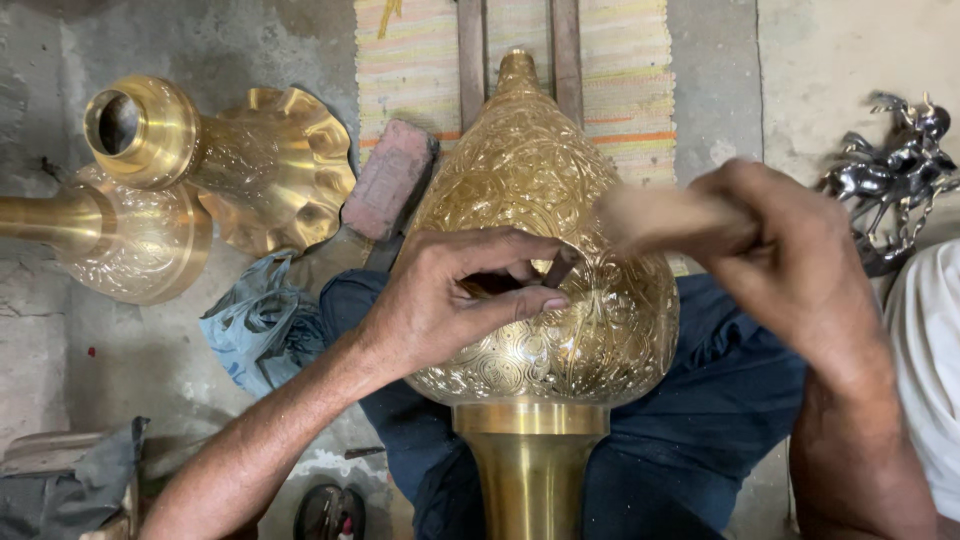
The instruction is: The person sits on the floor with a large brass vessel held between their legs and chisels decorative patterns into its surface, holding a chisel against the metal with one hand and striking it with a wooden mallet in the other, repositioning the chisel across the embossed design.
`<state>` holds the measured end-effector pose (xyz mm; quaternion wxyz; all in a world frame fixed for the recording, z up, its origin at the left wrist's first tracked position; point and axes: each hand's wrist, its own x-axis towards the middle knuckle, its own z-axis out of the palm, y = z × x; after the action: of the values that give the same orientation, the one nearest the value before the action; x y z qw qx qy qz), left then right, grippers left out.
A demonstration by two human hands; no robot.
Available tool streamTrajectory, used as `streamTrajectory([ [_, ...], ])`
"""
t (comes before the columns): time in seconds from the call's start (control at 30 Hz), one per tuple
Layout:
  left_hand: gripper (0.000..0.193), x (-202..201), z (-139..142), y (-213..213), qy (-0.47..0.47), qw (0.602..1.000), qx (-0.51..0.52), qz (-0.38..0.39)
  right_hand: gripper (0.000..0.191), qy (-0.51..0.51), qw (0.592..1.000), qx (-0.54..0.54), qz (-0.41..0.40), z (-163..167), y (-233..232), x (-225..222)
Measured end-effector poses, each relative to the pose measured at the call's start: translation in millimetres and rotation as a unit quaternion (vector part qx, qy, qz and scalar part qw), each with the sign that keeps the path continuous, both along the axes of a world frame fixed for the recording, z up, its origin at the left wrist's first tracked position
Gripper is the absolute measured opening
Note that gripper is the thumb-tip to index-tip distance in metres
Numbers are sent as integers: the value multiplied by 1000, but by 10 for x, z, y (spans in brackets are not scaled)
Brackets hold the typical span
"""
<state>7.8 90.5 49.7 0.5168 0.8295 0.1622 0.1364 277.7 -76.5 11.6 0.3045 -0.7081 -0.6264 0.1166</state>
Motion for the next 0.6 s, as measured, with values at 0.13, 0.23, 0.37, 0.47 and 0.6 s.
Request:
streamTrajectory([
  [0.13, 32, 4, -28, 24, -10, 1000, 12, -6, 18, -17, 1000, -11, 5, 4, 10, -7],
  [0.23, 33, -5, -47, 19, -10, 1000, 17, -5, 22, 12, 994, -96, -58, 29, -4, -17],
  [0.37, 29, 11, -77, 21, 8, 1000, 10, -7, 27, -152, 987, -46, 24, 118, -13, -53],
  [0.47, 32, 22, -85, 17, -24, 1000, 10, -9, 19, -22, 997, 72, -26, 190, 25, -132],
  [0.6, 33, 14, -62, 24, -24, 1000, 0, -14, 21, 207, 973, 49, -91, 248, 77, -214],
])
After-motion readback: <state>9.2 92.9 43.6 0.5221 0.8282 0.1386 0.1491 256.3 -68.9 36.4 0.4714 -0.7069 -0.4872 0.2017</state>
